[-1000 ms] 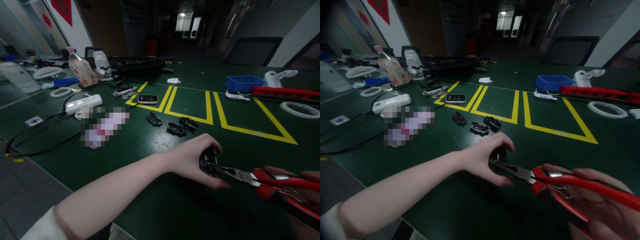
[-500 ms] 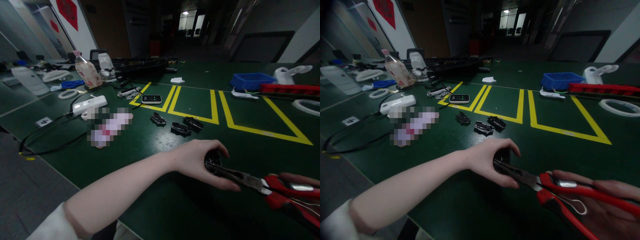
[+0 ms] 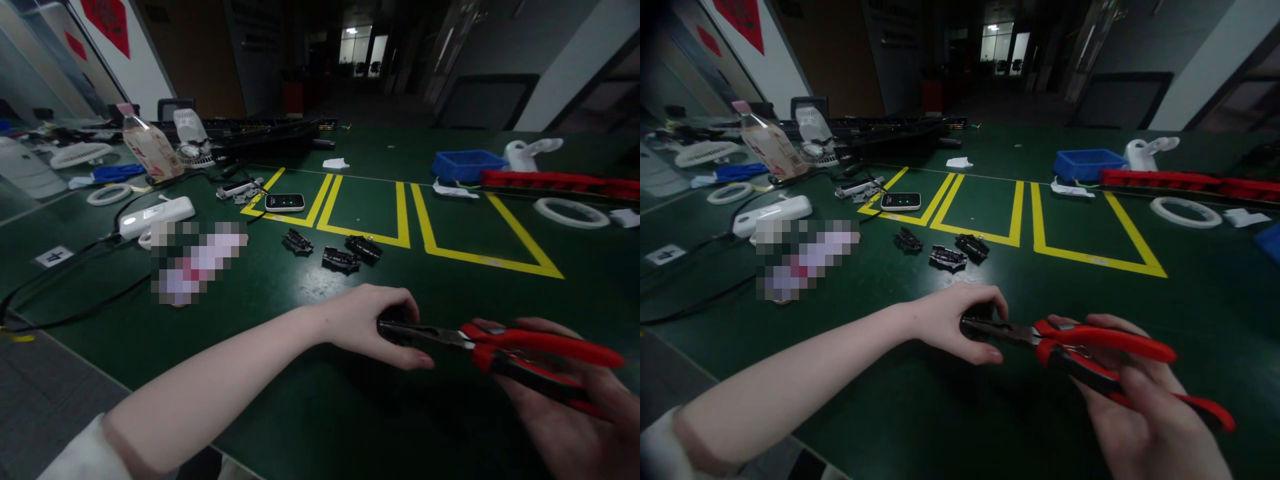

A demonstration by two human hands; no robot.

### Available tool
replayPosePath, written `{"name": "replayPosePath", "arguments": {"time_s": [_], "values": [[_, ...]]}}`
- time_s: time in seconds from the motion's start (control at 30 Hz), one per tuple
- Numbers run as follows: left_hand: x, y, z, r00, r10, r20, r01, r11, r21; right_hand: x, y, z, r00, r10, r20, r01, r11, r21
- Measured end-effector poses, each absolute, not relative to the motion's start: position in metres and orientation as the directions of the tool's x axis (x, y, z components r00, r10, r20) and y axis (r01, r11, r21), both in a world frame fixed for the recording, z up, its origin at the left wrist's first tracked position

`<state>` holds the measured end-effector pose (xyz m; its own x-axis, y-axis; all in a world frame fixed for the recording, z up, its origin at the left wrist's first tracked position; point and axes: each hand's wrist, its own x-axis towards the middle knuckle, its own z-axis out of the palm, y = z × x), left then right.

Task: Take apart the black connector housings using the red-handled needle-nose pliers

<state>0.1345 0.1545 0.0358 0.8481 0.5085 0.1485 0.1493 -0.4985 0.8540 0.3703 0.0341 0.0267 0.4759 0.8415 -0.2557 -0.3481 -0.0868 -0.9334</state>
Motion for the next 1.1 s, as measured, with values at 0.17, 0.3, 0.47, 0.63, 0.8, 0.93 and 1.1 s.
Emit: {"name": "replayPosePath", "arguments": {"time_s": [0.17,0.3,0.47,0.63,0.8,0.93,1.1], "values": [[0.137,0.153,0.037,0.852,0.501,0.15,0.144,-0.5,0.854,0.368,0.038,0.038,0.372,0.845,-0.384,-0.414,-0.219,-0.884],[0.137,0.153,0.035,0.846,0.519,0.12,0.164,-0.469,0.868,0.354,0.034,0.048,0.38,0.857,-0.347,-0.391,-0.191,-0.9],[0.136,0.153,0.034,0.848,0.52,0.099,0.154,-0.422,0.893,0.342,0.03,0.053,0.46,0.859,-0.227,-0.328,-0.074,-0.942],[0.137,0.152,0.036,0.83,0.546,0.113,0.164,-0.433,0.886,0.346,0.032,0.05,0.413,0.886,-0.209,-0.321,-0.073,-0.944],[0.137,0.146,0.04,0.826,0.56,0.072,0.176,-0.377,0.909,0.352,0.036,0.046,0.357,0.856,-0.375,-0.505,-0.16,-0.848],[0.137,0.142,0.041,0.814,0.58,0.041,0.203,-0.349,0.915,0.352,0.037,0.048,0.316,0.879,-0.358,-0.54,-0.143,-0.83],[0.139,0.145,0.039,0.816,0.577,0.018,0.227,-0.35,0.909,0.338,0.029,0.061,0.36,0.903,-0.235,-0.455,-0.049,-0.889]]}}
